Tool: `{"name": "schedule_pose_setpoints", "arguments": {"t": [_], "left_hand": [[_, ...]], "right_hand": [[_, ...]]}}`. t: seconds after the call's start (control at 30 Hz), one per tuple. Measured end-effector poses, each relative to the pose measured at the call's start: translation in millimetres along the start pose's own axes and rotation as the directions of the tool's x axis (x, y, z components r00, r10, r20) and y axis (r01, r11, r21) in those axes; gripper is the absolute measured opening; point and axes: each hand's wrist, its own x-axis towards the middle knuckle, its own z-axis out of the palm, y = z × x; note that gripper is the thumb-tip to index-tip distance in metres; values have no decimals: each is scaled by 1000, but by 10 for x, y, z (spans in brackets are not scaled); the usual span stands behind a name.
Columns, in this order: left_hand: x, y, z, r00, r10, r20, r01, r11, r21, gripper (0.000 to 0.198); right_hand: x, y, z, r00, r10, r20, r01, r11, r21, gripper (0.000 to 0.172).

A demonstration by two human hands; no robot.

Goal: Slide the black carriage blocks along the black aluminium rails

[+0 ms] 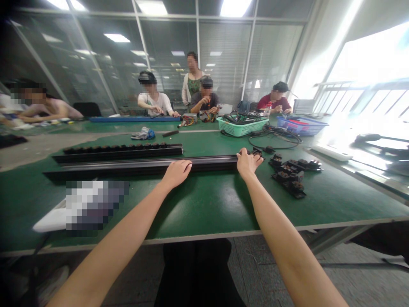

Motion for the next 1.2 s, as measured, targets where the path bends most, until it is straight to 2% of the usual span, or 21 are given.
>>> {"name": "schedule_pose_setpoints", "arguments": {"t": [0.3, 1.2], "left_hand": [[-3, -3, -3, 1000, 2, 8, -2, 1000, 10, 34], [-9, -1, -7, 1000, -1, 5, 1, 1000, 2, 33]], "right_hand": [[65, 95, 10, 998, 60, 11, -60, 998, 22, 39], [180, 304, 48, 996, 79, -48, -75, 994, 81, 40]]}}
